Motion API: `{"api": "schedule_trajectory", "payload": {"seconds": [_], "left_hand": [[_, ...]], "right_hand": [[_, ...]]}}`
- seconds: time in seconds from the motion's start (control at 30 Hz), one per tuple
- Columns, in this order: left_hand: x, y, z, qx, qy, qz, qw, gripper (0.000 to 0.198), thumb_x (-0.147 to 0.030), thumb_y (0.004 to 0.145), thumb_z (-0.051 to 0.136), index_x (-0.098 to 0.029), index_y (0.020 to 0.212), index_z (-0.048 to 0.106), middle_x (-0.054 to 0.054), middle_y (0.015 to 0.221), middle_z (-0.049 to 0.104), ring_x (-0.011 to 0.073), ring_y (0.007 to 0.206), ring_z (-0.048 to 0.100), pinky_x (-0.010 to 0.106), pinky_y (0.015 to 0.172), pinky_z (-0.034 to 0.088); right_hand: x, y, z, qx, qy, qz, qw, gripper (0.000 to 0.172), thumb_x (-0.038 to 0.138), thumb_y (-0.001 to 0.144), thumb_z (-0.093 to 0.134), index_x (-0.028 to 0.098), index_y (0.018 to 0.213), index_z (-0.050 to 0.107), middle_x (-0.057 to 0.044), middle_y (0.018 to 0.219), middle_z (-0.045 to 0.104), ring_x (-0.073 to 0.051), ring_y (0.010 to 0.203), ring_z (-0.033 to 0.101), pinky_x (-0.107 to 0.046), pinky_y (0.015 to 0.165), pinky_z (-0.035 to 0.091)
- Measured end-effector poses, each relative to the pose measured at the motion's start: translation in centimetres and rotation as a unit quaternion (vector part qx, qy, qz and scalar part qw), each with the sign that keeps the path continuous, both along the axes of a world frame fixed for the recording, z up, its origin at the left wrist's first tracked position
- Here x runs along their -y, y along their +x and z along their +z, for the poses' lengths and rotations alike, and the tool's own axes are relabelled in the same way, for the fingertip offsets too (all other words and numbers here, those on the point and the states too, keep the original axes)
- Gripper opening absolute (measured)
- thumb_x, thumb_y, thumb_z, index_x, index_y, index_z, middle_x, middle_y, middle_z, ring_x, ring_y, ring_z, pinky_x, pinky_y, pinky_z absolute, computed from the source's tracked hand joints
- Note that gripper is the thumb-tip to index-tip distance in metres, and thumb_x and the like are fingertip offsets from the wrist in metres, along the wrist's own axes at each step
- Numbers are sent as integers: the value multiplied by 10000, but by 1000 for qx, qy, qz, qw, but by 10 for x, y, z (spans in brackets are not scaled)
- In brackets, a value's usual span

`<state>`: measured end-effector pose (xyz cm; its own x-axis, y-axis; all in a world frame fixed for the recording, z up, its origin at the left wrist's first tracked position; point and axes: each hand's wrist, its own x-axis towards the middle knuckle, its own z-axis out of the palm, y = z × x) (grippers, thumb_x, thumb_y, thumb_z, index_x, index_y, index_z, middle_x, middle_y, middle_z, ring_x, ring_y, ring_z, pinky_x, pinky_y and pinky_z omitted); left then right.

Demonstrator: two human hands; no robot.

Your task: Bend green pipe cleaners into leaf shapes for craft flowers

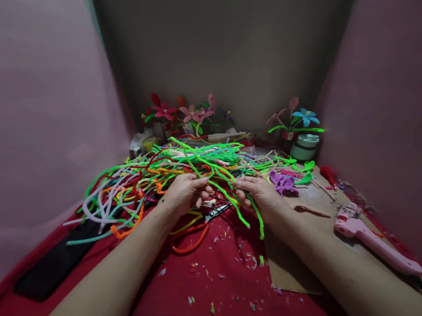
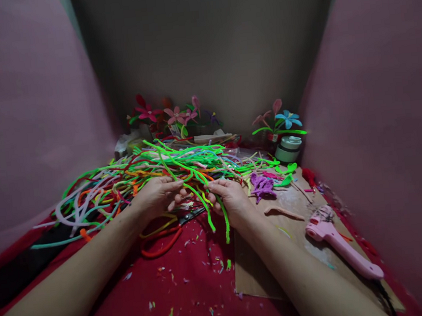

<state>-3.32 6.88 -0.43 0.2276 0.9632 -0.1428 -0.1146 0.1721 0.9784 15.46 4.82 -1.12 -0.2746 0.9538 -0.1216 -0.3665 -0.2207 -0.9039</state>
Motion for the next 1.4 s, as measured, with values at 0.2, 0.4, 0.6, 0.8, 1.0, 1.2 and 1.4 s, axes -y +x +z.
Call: {"api": "schedule_trajectory", "payload": {"seconds": [0.2,0.4,0.6,0.8,1.0,1.2,1.4], "left_hand": [[5,5,4,-24,-17,36,999,223,-204,736,591,-99,545,545,46,445,582,70,267,447,150,240,287],[4,5,1,-32,1,74,997,204,-184,735,547,-103,548,539,33,457,581,71,278,452,155,245,296],[6,9,-6,-29,-2,49,998,161,-183,690,576,-88,559,570,64,493,602,95,340,505,164,271,328],[5,9,-7,-21,2,68,997,209,-220,734,568,-98,565,558,44,456,574,89,316,486,167,269,322],[1,5,-7,-16,30,101,994,257,-278,770,556,-109,576,534,25,468,573,66,301,450,152,243,297],[-1,3,-10,-12,44,127,991,263,-297,778,545,-123,584,508,-1,431,545,59,278,419,144,230,283],[5,9,-9,23,51,92,994,160,-241,724,585,-116,640,529,3,508,571,69,348,483,157,286,354]], "right_hand": [[0,-1,1,-18,-13,-26,999,219,266,596,678,163,692,510,59,417,511,-35,278,355,-131,271,224],[-4,1,1,-76,6,-81,994,200,245,598,665,160,699,515,57,411,505,-38,286,353,-136,283,240],[-6,3,1,-94,-11,-96,991,207,222,581,673,162,659,490,53,418,504,-39,302,370,-135,295,250],[-3,-2,-1,-59,-14,-63,996,178,230,603,660,155,671,515,37,433,528,-43,299,388,-143,300,269],[-2,-5,-3,-42,-6,-71,997,155,232,602,653,153,655,530,14,431,567,-56,281,394,-155,279,259],[-2,-4,-7,-40,20,-57,997,163,246,625,661,147,684,545,-14,497,620,-75,323,454,-174,301,299],[1,-5,-4,41,72,-47,995,194,298,664,637,154,715,518,6,512,610,-60,353,445,-166,355,305]]}}
